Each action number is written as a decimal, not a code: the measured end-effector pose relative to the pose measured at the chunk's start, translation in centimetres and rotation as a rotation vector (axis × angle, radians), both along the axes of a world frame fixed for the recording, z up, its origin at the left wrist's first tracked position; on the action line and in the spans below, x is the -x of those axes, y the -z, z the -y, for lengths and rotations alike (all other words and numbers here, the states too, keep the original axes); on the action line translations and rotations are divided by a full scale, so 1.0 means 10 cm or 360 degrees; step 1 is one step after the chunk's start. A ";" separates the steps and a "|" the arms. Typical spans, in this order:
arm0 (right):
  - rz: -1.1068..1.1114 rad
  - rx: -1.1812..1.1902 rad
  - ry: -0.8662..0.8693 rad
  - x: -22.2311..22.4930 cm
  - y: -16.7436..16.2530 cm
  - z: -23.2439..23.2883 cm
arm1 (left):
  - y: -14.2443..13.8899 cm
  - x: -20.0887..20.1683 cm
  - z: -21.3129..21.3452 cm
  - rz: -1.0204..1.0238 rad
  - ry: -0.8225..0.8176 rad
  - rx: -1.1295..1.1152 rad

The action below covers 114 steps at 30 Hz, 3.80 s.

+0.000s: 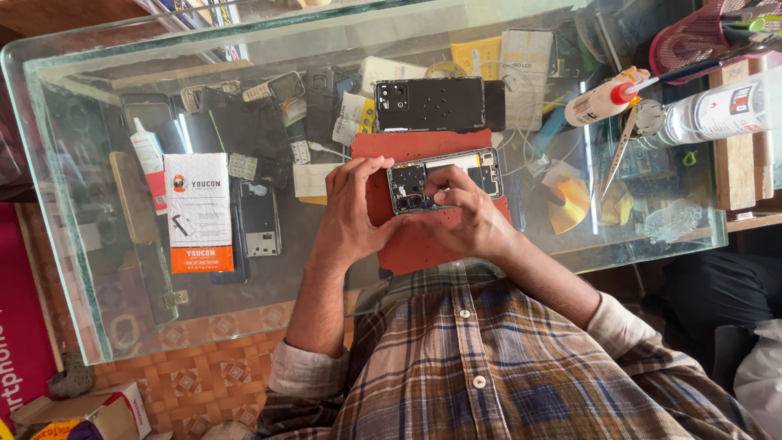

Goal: The person uses a blue plastic spudger to pry and separate the screen assembly from the phone chassis. They work around the edges of the device, then lift the screen to expose the internal components and ribbon cables.

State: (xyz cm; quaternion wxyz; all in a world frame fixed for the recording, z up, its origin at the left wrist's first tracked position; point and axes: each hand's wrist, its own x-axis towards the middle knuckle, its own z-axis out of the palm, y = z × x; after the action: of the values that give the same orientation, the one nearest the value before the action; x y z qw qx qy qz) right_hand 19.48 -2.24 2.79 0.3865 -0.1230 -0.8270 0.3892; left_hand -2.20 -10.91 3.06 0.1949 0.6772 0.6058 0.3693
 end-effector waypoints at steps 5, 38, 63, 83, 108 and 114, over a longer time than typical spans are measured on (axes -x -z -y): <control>0.0008 -0.0007 -0.0176 0.01 -0.07 -0.01 | 0.00 0.01 0.00 0.0018 0.0007 -0.0036; 0.0051 -0.0029 0.0069 0.02 0.00 0.01 | -0.06 0.00 -0.01 0.0008 -0.0004 0.0023; -0.0204 0.0740 0.0369 -0.70 0.16 0.03 | -0.22 -0.59 -0.40 -0.1954 0.0590 -0.0044; -0.0216 0.0727 0.0425 -0.67 0.13 0.02 | 0.15 -0.30 -1.23 -0.0278 0.0012 -0.0338; 0.0057 -0.0011 0.0177 0.06 0.18 0.03 | 0.01 0.00 0.00 -0.0121 -0.0026 0.0028; 0.0092 -0.0251 0.0213 0.05 0.15 0.04 | 0.01 0.02 -0.01 -0.0097 -0.0021 0.0010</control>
State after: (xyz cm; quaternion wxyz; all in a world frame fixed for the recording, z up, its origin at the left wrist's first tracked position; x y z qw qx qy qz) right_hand 18.95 -2.67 1.33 0.3960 -0.1583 -0.8559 0.2924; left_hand -2.37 -10.85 2.99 0.1760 0.6835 0.6172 0.3477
